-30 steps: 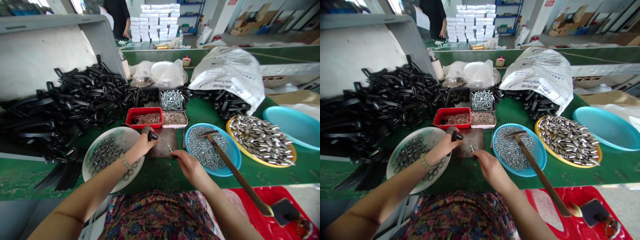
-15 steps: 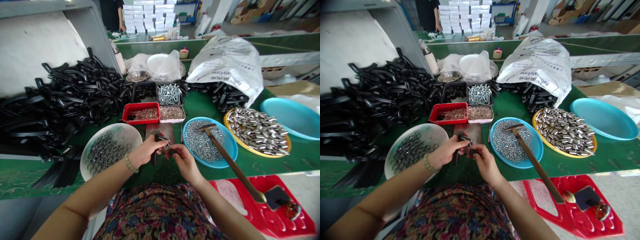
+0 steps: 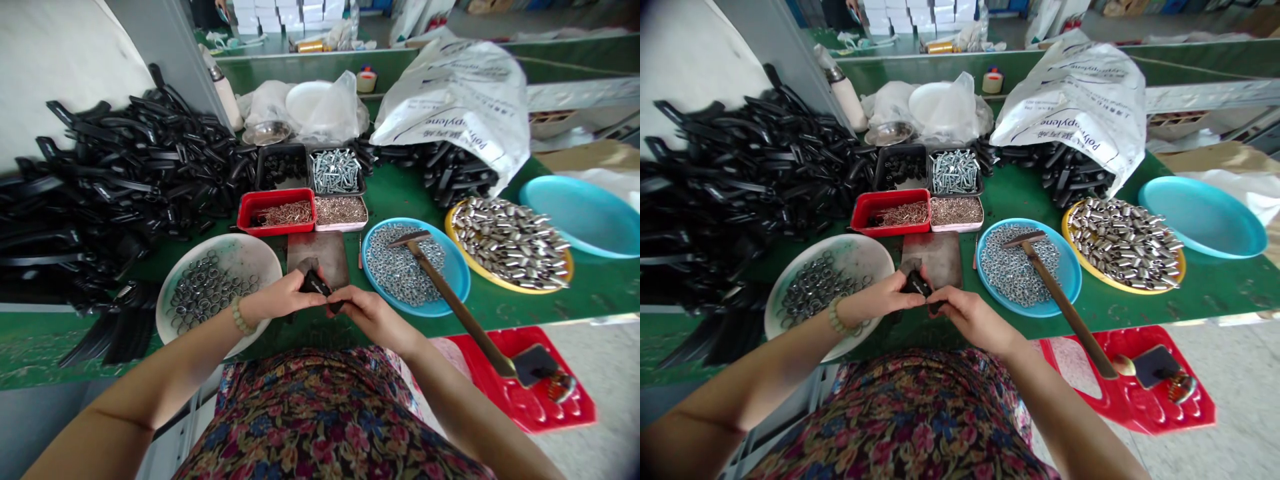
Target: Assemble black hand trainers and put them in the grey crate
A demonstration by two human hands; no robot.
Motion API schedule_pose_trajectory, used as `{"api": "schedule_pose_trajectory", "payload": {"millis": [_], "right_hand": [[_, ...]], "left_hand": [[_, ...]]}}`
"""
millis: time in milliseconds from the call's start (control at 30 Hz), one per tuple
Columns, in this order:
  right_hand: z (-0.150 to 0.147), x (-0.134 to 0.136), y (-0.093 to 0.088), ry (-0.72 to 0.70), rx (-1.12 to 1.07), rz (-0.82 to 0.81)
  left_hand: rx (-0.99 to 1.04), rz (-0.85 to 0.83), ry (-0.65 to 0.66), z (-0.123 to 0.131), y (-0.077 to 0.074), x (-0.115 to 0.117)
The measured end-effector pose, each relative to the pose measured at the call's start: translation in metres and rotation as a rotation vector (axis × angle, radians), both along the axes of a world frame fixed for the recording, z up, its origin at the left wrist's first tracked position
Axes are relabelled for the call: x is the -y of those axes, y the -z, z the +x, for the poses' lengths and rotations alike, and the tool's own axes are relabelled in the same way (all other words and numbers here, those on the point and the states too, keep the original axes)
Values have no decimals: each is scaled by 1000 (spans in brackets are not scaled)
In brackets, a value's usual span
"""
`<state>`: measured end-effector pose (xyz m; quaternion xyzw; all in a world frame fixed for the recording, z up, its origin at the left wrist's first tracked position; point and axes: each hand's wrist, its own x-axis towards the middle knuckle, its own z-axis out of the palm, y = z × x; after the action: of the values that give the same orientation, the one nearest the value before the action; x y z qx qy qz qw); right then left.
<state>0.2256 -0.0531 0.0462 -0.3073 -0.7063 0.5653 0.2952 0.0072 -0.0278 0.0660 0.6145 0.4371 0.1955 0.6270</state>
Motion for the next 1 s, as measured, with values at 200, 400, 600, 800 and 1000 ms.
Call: {"api": "schedule_pose_trajectory", "payload": {"millis": [200, 400, 600, 800, 1000], "right_hand": [[-10, -12, 4, 62, -381, -542], [-18, -12, 3, 105, -447, -564], [-33, -6, 6, 178, -463, -661], [-32, -62, -7, 184, 21, -218], [-101, -186, -21, -30, 904, 794]], "left_hand": [[144, 21, -154, 14, -1, 6], [389, -148, -323, 22, 7, 11], [262, -54, -253, 18, 1, 11], [-276, 345, -223, -6, 5, -15], [-708, 947, 184, 5, 54, -54]]}}
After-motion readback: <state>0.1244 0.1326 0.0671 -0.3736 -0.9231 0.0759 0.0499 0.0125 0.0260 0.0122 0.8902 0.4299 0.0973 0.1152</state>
